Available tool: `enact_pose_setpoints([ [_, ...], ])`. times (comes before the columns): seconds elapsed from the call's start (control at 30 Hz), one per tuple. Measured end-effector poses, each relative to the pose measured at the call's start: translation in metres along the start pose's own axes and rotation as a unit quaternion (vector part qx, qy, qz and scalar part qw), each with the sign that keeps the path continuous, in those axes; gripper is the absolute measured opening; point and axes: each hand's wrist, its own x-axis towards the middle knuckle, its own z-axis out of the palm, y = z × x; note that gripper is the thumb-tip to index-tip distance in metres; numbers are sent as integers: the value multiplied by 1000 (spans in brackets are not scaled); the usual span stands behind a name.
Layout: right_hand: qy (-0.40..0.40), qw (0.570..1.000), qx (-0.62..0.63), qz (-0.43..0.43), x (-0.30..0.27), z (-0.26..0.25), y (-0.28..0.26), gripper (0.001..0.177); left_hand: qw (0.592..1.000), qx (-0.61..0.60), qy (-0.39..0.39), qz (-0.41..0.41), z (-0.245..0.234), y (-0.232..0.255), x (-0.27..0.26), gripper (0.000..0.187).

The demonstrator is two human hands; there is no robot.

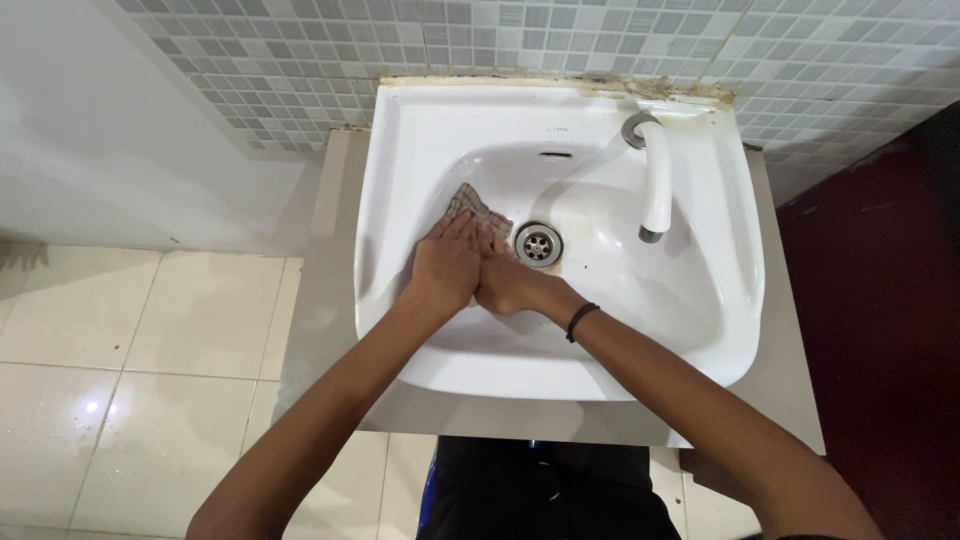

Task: The person wipes the basin and outer surfaces of a white bathroom sink with a cloth and cleans the edges where the sink meets the tiled wall.

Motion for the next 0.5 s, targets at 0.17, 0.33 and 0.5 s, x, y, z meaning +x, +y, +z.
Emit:
enact_pose_setpoints([
  [0.17,54,998,-2,-18,0,7,12,58,1000,5,10,12,1,0,7,61],
  [0.33,-9,1000,21,-5,-12,-3,-2,49,998,-7,-43,33,-15,0,-28,42],
  [0.5,-75,989,118,49,-39,-32,-48,43,998,-56,-20,27,-21,0,-58,38],
])
